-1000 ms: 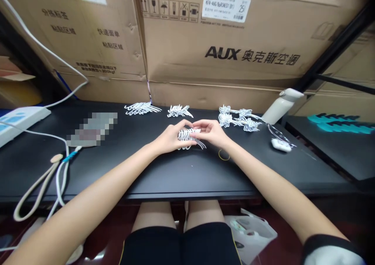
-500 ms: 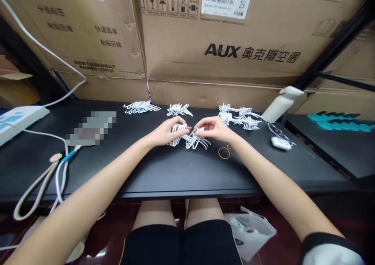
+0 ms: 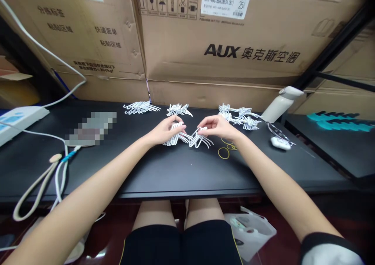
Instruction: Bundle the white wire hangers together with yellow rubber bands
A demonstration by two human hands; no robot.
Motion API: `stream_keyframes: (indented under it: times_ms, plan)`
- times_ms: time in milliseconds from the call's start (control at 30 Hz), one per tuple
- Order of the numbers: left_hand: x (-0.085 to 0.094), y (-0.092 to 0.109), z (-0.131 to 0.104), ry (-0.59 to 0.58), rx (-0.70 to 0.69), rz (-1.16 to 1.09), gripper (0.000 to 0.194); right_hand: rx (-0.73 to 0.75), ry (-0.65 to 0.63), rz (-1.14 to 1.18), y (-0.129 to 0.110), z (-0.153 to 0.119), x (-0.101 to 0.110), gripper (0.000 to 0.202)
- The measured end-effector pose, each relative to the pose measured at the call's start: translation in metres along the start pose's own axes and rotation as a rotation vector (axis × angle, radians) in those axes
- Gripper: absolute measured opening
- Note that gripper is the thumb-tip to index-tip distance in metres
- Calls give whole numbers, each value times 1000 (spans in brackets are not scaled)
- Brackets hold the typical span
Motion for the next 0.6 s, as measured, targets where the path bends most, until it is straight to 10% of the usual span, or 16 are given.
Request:
stream_keyframes:
  times_ms: [600]
  plan:
    - [-13, 2, -1, 40, -110, 113, 32, 1, 85, 92, 3, 2, -20, 31]
Point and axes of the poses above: each hand's wrist, its own z-axis towards the middle knuckle, its own x-axis out of the back of the hand, y = z × x, the point moved 1 cm from there along z, towards the middle knuckle, and after that the axes turned 3 degrees about x, right-handed, at the moved point
